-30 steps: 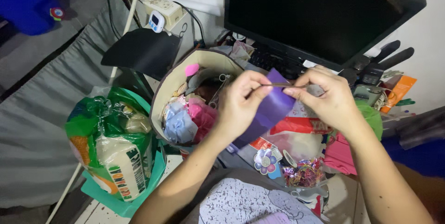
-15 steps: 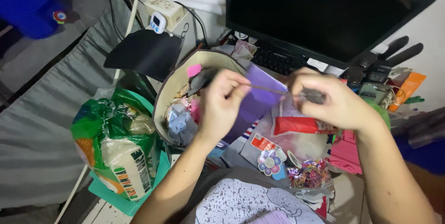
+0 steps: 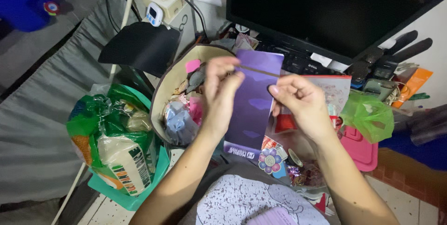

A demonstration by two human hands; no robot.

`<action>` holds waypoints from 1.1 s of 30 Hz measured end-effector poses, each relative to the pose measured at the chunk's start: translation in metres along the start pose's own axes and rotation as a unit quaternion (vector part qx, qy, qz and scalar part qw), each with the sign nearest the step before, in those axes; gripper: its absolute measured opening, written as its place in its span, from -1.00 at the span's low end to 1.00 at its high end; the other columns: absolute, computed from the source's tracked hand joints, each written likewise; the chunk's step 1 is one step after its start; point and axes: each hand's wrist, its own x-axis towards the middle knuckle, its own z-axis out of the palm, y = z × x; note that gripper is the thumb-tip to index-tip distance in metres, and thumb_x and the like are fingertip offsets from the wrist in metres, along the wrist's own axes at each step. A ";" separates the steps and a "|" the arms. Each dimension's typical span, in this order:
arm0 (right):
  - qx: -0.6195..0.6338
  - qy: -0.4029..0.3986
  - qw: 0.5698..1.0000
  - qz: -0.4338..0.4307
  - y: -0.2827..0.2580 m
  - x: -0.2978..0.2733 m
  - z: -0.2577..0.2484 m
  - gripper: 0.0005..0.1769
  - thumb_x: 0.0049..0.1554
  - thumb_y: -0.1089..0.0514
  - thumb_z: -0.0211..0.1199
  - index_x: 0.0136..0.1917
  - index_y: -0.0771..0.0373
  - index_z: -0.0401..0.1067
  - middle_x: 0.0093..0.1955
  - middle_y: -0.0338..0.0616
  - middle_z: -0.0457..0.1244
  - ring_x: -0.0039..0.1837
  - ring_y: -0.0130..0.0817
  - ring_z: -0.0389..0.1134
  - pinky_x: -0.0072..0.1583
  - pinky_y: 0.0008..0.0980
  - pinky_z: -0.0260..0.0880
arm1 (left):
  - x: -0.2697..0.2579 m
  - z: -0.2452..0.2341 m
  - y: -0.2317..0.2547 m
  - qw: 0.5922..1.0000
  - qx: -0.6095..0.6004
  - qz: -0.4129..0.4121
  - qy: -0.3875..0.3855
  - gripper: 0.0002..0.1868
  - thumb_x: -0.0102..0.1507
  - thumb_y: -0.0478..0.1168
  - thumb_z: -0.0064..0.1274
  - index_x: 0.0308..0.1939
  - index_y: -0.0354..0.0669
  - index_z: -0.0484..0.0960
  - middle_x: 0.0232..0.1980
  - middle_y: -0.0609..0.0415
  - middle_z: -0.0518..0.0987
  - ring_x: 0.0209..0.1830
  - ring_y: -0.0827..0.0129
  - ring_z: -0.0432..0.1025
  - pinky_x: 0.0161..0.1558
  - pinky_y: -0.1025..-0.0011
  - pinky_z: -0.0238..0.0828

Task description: The person sorts through a bag of hair accessories, picking up and placing down various items including hair bows, scrunchies, and hair clips. The person handles each item individually, moving them between the bag and the surrounding table area.

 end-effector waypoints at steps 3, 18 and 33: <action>0.016 -0.041 0.998 -0.043 -0.008 0.006 -0.002 -0.94 0.27 0.30 0.27 0.01 0.35 0.47 -0.24 -0.18 0.37 -0.22 -0.48 0.37 -0.13 -0.50 0.40 | 0.011 0.001 0.012 0.995 -0.089 -0.024 0.028 -0.67 0.39 -0.10 -0.01 0.14 -0.10 0.30 -0.11 0.31 0.47 -0.07 0.64 0.35 0.03 0.59 0.30; 0.039 -0.014 0.999 -0.026 0.013 0.023 0.027 -0.93 0.21 0.33 0.32 -0.01 0.37 0.51 -0.20 -0.23 0.38 -0.18 -0.60 0.33 -0.10 -0.59 0.34 | 0.020 -0.030 0.015 0.996 -0.026 -0.075 -0.052 -0.62 0.47 -0.09 -0.03 0.19 -0.32 0.60 0.02 0.14 0.64 0.02 0.57 0.48 0.12 0.57 0.41; 0.013 0.122 0.992 0.030 0.095 0.030 0.002 -0.88 0.28 0.15 0.13 -0.02 0.20 0.45 -0.18 -0.15 0.37 -0.17 -0.40 0.37 -0.11 -0.41 0.38 | 0.002 -0.039 -0.045 0.989 -0.098 -0.112 0.008 -0.85 0.44 -0.23 0.00 -0.03 -0.23 0.61 -0.18 0.30 0.55 -0.17 0.68 0.35 -0.09 0.65 0.29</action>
